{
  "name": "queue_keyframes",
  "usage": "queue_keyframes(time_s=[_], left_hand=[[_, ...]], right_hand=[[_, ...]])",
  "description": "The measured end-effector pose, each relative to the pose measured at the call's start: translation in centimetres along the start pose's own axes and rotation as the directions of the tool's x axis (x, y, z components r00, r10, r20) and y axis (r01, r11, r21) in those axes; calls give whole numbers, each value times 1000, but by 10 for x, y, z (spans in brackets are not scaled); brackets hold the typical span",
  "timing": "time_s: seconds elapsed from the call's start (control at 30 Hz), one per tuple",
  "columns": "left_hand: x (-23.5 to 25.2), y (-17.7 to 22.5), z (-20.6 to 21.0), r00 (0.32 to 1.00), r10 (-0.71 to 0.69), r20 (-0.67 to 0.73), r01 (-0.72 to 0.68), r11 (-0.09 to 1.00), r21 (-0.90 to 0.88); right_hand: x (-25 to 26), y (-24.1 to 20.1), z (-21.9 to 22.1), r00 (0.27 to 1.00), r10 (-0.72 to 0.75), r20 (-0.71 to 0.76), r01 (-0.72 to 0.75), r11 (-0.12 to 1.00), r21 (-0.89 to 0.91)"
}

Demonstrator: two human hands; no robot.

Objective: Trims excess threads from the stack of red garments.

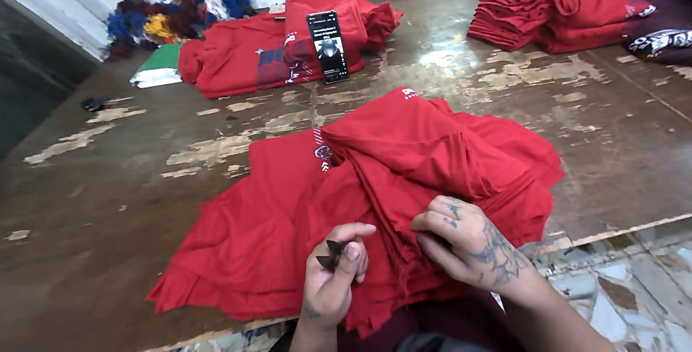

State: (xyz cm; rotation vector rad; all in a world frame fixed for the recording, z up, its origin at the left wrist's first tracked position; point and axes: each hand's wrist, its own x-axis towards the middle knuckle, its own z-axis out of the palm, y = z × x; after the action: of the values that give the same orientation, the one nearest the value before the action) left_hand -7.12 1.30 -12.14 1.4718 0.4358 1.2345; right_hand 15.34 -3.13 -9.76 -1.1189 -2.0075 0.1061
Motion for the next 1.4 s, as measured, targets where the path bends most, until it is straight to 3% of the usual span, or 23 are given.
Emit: queue_keyframes(time_s=[0.43, 0.5, 0.6, 0.67, 0.97, 1.23, 1.4], left_hand=[[0, 3, 3, 1000, -16, 5, 16, 997, 72], [3, 7, 10, 999, -49, 5, 47, 976, 210], [9, 16, 25, 996, -73, 51, 35, 848, 529], [12, 17, 36, 995, -77, 68, 21, 800, 600], [7, 10, 31, 988, -33, 149, -56, 830, 555], [4, 6, 20, 981, 20, 194, -98, 912, 399], [3, 6, 21, 994, 3, 107, -40, 936, 349]], right_hand=[[2, -9, -7, 999, 45, -8, -45, 999, -1], [0, -7, -7, 999, 31, -25, -30, 999, 40], [-4, 2, 0, 999, -1, -34, 3, 998, 64], [-5, 3, 2, 999, -16, -42, 18, 998, 67], [-7, 4, 1, 998, -45, -45, 48, 997, 58], [-7, 5, 2, 997, -55, -51, 57, 997, 53], [-7, 4, 2, 997, -58, -52, 61, 997, 50]])
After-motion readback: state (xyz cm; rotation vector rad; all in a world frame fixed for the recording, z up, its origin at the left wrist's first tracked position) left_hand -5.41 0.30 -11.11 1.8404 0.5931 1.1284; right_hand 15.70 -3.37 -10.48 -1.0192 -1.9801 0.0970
